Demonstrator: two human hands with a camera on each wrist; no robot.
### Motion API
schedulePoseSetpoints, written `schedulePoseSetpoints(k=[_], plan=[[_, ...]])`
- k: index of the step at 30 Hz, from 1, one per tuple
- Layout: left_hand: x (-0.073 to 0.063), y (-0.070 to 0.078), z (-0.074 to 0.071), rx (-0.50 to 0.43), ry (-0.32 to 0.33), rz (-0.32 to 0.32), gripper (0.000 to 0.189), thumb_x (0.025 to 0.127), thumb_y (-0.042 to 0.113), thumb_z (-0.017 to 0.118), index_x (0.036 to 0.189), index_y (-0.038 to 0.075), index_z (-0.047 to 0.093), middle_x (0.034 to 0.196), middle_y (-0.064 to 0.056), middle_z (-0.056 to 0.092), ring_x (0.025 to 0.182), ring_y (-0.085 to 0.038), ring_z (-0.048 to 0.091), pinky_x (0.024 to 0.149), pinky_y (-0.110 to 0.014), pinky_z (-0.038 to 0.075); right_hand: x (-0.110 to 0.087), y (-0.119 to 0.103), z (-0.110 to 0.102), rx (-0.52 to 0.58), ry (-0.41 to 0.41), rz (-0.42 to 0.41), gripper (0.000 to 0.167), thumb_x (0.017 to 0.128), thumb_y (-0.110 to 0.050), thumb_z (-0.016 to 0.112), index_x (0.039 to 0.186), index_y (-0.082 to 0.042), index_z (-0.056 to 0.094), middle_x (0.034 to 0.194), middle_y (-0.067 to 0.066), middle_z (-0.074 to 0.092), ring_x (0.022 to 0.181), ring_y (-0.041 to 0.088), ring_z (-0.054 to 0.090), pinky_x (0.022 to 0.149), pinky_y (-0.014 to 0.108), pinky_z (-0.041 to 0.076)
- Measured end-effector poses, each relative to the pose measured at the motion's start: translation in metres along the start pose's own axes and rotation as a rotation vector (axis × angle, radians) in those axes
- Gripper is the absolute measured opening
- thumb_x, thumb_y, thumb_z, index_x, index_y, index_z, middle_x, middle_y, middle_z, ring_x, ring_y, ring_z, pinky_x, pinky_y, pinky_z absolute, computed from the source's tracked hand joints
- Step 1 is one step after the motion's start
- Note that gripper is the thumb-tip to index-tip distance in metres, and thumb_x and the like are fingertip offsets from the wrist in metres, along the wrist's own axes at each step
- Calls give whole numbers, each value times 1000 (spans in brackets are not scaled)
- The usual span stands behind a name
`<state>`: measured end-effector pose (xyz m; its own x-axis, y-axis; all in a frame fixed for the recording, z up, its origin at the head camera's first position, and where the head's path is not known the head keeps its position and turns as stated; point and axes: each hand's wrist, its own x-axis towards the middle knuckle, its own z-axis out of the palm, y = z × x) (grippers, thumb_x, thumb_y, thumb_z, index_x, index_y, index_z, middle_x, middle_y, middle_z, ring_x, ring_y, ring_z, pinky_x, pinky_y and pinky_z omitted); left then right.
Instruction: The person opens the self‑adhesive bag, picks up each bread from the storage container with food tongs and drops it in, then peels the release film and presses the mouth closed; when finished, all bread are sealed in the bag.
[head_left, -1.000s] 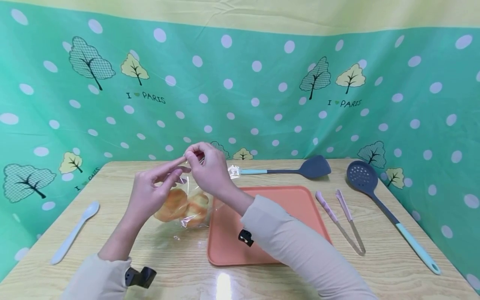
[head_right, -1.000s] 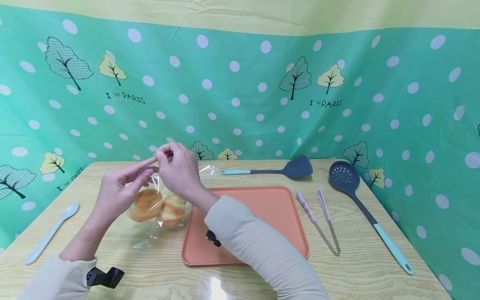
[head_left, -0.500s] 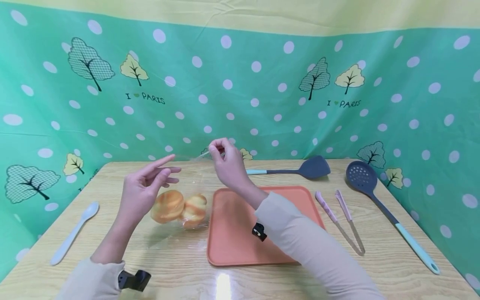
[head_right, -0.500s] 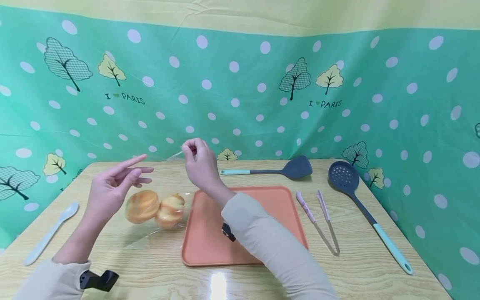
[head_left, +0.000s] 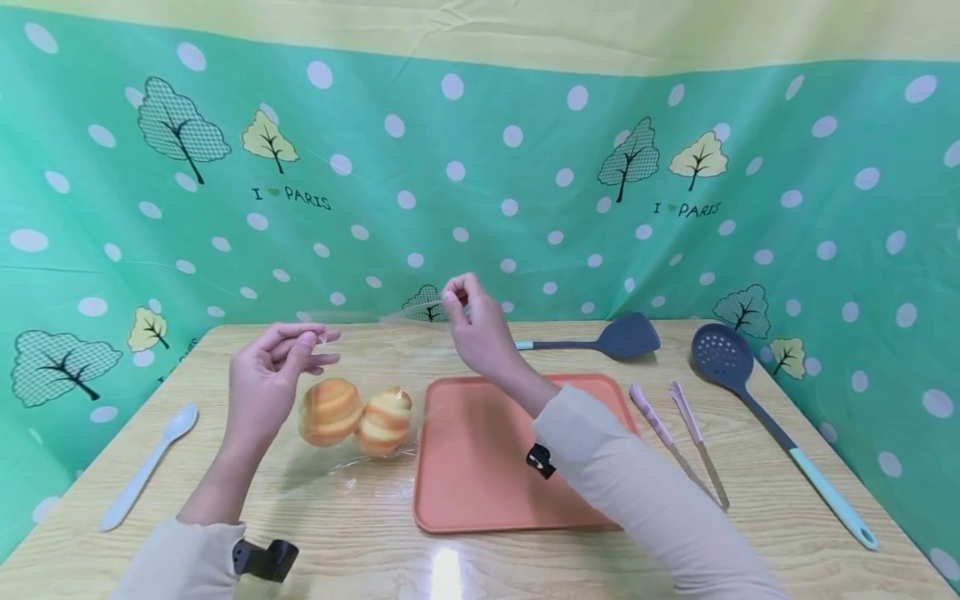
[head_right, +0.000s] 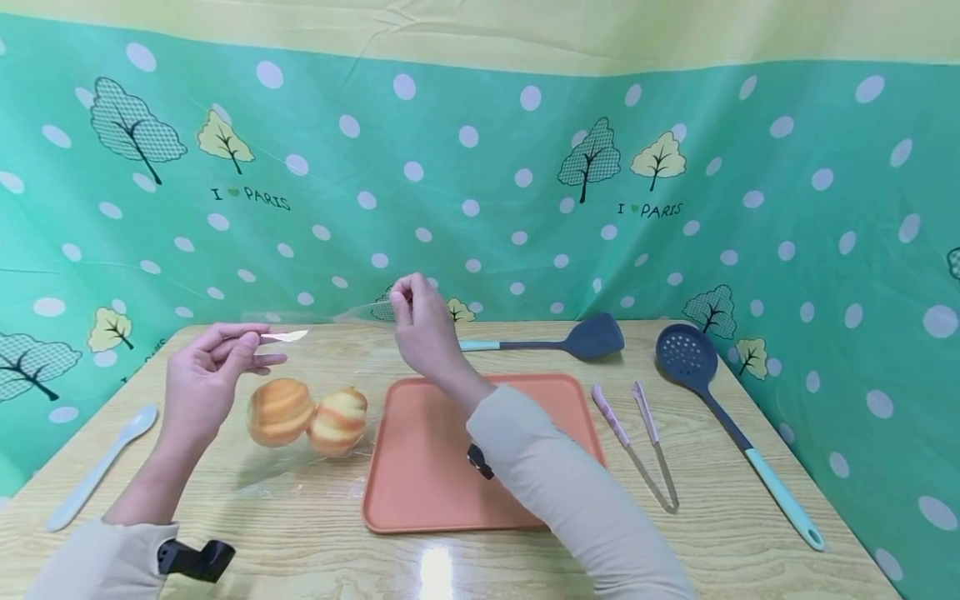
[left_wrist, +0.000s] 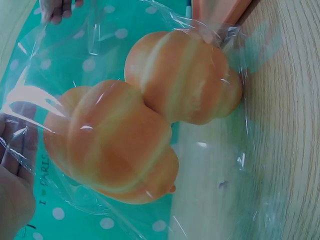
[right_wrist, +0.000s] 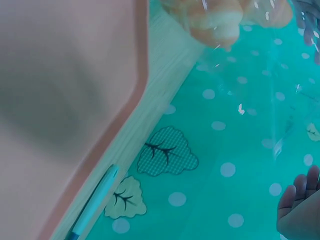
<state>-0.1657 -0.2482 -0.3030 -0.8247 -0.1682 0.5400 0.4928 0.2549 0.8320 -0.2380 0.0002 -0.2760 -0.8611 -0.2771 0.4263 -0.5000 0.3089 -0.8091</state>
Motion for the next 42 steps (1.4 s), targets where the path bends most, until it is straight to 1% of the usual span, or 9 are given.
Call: schedulePoseSetpoints(k=[4,6,8,12,17,26,30,38,42], plan=[[0,-3,-1,-122,49,-44,16,103,7,60,108,-7,68,94,2,78,75,-10,75,64,-21,58,-1,6,-7,-14,16,21,11,111,-13,42,106,-5,49,98,11,56,89,24,51,71,28,41],[0,-5,-2,-152,70,-66,15,103,7,60,107,-4,69,92,2,78,75,-11,76,63,-21,58,-2,8,-10,-13,18,34,11,111,-13,41,105,-5,48,100,10,58,93,24,54,70,28,42],[0,-6,-3,-161,93,-84,14,103,8,60,106,-1,71,89,2,78,74,-11,76,63,-20,58,-3,10,-14,-12,20,48,12,111,-14,41,105,-6,47,103,11,60,92,25,55,69,28,42],[2,-7,-3,-186,141,-110,15,102,6,61,105,-5,70,85,0,78,71,-12,75,62,-22,59,-5,16,-21,-20,27,73,12,111,-15,40,106,-6,46,106,12,61,75,25,50,65,30,42],[3,-8,-3,-213,185,-134,14,101,5,62,104,-6,70,84,-3,78,66,-13,74,60,-22,59,-8,24,-30,-27,46,82,12,112,-14,39,105,-7,45,106,11,61,81,22,51,70,31,43],[4,-9,-4,-216,189,-145,16,101,6,62,106,-8,69,84,-3,78,70,-12,75,60,-22,59,-17,36,-52,-11,59,114,13,112,-14,37,106,-6,44,107,13,62,92,27,55,77,34,44],[4,-8,-4,-211,196,-155,15,101,7,62,106,-5,70,84,-2,78,71,-12,75,61,-21,59,-20,43,-61,-18,68,114,13,112,-14,38,106,-5,44,105,15,61,95,28,57,79,35,46],[5,-6,-4,-198,209,-164,12,101,7,63,104,-2,70,85,-3,78,71,-11,75,61,-21,58,-28,54,-81,-33,116,114,12,111,-11,40,106,-2,45,105,21,62,94,31,59,79,35,47],[5,-6,-3,-215,220,-153,13,101,5,62,104,-5,70,84,-4,78,69,-12,75,59,-21,58,-32,58,-90,-40,131,123,13,111,-11,39,107,-1,45,104,21,62,95,34,60,82,36,47]])
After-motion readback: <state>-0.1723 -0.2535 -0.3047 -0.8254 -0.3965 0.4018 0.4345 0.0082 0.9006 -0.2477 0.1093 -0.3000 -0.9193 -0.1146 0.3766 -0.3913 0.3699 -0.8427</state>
